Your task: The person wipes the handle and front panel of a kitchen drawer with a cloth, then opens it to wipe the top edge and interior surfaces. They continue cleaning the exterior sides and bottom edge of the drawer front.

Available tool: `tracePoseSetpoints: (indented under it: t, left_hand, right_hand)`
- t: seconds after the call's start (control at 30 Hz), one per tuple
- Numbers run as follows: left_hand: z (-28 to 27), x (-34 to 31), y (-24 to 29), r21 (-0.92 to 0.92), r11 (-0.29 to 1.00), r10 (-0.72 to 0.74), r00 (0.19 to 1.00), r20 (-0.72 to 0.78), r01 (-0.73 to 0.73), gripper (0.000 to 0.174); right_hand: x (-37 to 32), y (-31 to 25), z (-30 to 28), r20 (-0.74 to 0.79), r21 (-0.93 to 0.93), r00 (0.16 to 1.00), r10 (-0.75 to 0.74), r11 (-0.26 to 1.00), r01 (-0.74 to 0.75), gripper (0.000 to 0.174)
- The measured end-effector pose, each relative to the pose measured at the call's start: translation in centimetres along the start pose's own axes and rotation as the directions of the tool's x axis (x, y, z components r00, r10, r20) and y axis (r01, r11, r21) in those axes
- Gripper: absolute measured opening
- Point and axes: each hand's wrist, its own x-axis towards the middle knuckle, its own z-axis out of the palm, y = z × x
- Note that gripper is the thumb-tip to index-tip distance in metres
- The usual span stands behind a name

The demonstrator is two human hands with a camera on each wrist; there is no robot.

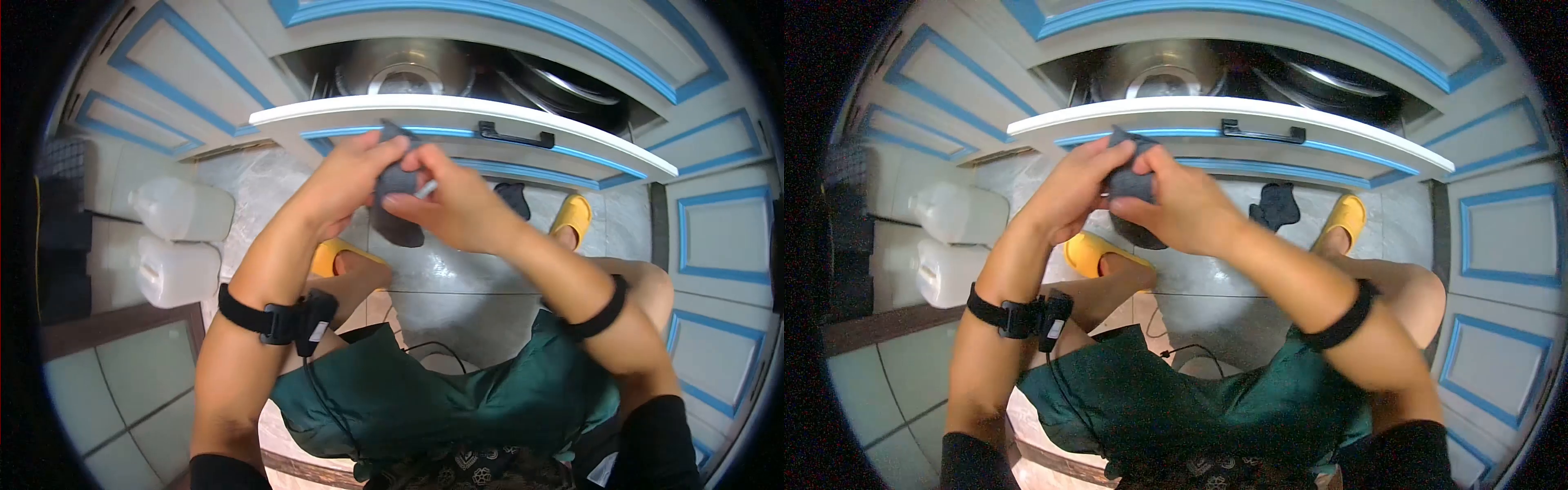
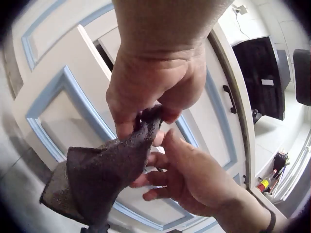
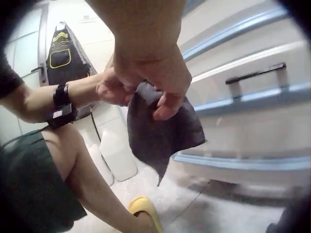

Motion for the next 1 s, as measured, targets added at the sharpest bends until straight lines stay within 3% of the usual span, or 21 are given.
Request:
tracePoseSetpoints:
  t: [0.1, 0.2, 0.23, 0.3, 0.33, 0.37, 0.43, 0.47, 0.5, 0.53, 0.6, 0.67, 0.8, 0.93, 1.0]
  left_hand:
    - [-1.6, -0.4, -0.5, -0.147, 0.989, 0.006, 1.0, -0.027, -0.01, 0.035]
    - [-2.8, 0.6, -2.2, 0.234, 0.972, 0.059, 0.992, -0.114, -0.031, 0.032]
    - [-4.6, 1.1, -1.7, 0.491, 0.869, 0.052, 0.998, 0.046, -0.068, 0.034]
    - [-7.9, 1.0, -1.0, 0.727, 0.633, 0.404, 0.914, -0.017, -0.267, 0.037]
    - [-9.7, 0.6, -0.1, 0.722, 0.666, 0.501, 0.83, -0.244, -0.189, 0.04]
    - [-11.6, 0.5, 0.9, 0.697, 0.708, 0.563, 0.688, -0.457, -0.116, 0.044]
    - [-15.4, 1.1, 1.3, 0.463, 0.843, 0.536, 0.487, -0.689, -0.274, 0.052]
    - [-16.0, 1.8, 0.7, 0.367, 0.884, 0.468, 0.543, -0.697, -0.29, 0.054]
    - [-16.4, 2.5, -0.1, 0.265, 0.916, 0.397, 0.599, -0.696, -0.3, 0.055]
    - [-16.9, 3.3, -1.1, 0.162, 0.939, 0.328, 0.649, -0.686, -0.303, 0.057]
    - [-18.1, 4.4, -2.6, 0.172, 0.956, 0.295, 0.761, -0.577, -0.24, 0.052]
    - [-17.4, 4.0, -1.8, 0.118, 0.979, 0.202, 0.839, -0.505, -0.164, 0.047]
    - [-17.0, 3.7, -1.6, 0.142, 0.981, 0.19, 0.816, -0.546, -0.133, 0.039]
    - [-17.8, 3.7, -1.7, 0.009, 0.988, 0.131, 0.817, -0.562, -0.152, 0.041]
    - [-17.7, 3.7, -1.4, -0.015, 0.989, 0.112, 0.811, -0.575, -0.148, 0.046]
  right_hand:
    - [2.8, 2.1, 5.0, -0.234, 0.475, 0.972, -0.028, 0.869, 0.139, 0.037]
    - [2.7, 2.4, 6.9, 0.012, 0.838, 0.973, 0.231, 0.529, -0.136, 0.028]
    - [2.8, 2.4, 7.4, 0.037, 0.879, 0.96, 0.278, 0.447, -0.164, 0.022]
    - [2.6, 2.6, 7.1, -0.121, 0.911, 0.891, 0.438, 0.406, -0.076, 0.021]
    - [2.2, 2.8, 6.8, -0.192, 0.921, 0.835, 0.516, 0.389, -0.028, 0.02]
    - [1.8, 2.9, 6.2, -0.345, 0.892, 0.789, 0.508, 0.438, 0.109, 0.019]
    - [1.3, 3.3, 4.5, -0.585, 0.772, 0.706, 0.399, 0.541, 0.334, 0.018]
    - [1.5, 3.6, 3.9, -0.672, 0.692, 0.676, 0.302, 0.582, 0.427, 0.018]
    - [2.5, 3.9, 3.8, -0.769, 0.549, 0.596, 0.23, 0.716, 0.432, 0.017]
    - [3.5, 4.5, 3.7, -0.757, 0.462, 0.635, 0.155, 0.814, 0.352, 0.017]
    - [5.7, 6.4, 3.3, -0.694, 0.24, 0.72, 0.014, 0.947, 0.213, 0.017]
    - [6.8, 7.4, 3.2, -0.743, -0.011, 0.661, -0.103, 0.99, 0.142, 0.014]
    - [10.1, 4.5, 6.0, -0.615, -0.314, 0.69, -0.383, 0.921, 0.231, 0.015]
    - [16.6, -0.6, 13.0, -0.398, -0.386, 0.766, -0.505, 0.849, 0.359, 0.015]
    - [16.8, -1.1, 13.1, -0.389, -0.387, 0.785, -0.482, 0.859, 0.335, 0.015]
